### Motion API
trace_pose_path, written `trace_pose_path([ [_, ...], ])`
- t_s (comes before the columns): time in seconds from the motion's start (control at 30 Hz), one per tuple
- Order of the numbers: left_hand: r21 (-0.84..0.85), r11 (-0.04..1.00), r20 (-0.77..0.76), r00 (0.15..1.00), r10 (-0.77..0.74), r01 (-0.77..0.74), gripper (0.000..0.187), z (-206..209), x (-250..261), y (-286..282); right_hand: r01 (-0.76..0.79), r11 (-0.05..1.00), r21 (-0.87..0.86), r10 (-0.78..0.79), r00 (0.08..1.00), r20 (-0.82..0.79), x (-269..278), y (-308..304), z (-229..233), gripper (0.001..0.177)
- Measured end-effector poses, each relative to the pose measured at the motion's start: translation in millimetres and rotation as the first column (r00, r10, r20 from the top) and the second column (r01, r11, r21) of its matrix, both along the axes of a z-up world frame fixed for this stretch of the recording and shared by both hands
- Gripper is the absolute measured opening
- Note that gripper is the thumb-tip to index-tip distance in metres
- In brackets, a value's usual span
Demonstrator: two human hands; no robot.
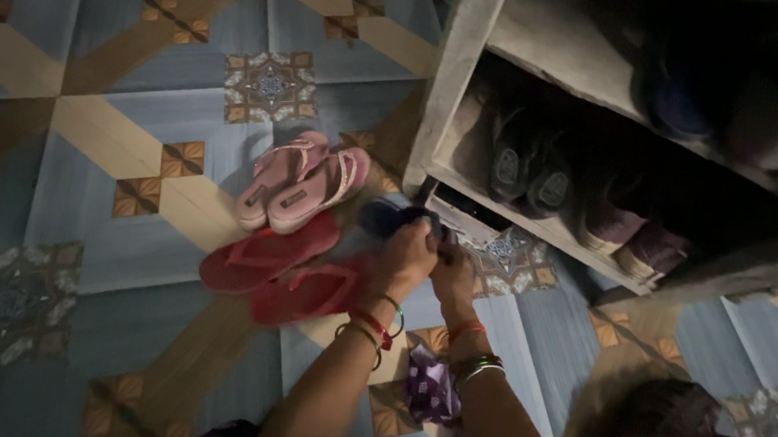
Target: The person is cleaning a pair of purple sandals using a purple cloth. They wipe the sandals thoroughly, focusing on the straps and soles, and then place them back on the floor.
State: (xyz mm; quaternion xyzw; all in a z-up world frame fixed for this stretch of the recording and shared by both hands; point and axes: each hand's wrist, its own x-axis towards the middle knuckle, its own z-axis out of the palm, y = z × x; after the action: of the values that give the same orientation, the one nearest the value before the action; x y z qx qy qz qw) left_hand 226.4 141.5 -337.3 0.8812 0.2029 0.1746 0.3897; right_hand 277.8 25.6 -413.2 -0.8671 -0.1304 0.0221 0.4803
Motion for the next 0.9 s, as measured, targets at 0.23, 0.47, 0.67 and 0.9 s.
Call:
trace_pose_path([
  [0.23, -0.157, 0.988, 0.152, 0.988, 0.019, 0.006, 0.017, 43.2, -28.3, -42.0, -0.033, 0.989, 0.142, 0.048, 0.994, -0.102, 2.9, -54.2, 33.8, 0.024],
  [0.47, -0.945, 0.326, 0.049, 0.987, 0.152, -0.003, 0.026, 41.7, -66.2, -85.3, -0.121, 0.982, 0.146, 0.111, 0.991, 0.072, -26.8, -108.9, 128.0, 0.020],
  [0.67, -0.913, -0.382, 0.066, 0.978, 0.199, 0.140, 0.029, 26.4, -104.4, -118.2, -0.264, 0.963, 0.055, 0.256, 0.958, 0.126, -86.6, -122.4, 181.1, 0.022],
  [0.9, -0.849, -0.350, 0.324, 0.913, 0.247, 0.396, 0.046, 12.2, -83.7, -90.0, 0.103, 0.597, 0.796, 0.162, 0.956, -0.245, -83.2, -165.1, 125.0, 0.014],
])
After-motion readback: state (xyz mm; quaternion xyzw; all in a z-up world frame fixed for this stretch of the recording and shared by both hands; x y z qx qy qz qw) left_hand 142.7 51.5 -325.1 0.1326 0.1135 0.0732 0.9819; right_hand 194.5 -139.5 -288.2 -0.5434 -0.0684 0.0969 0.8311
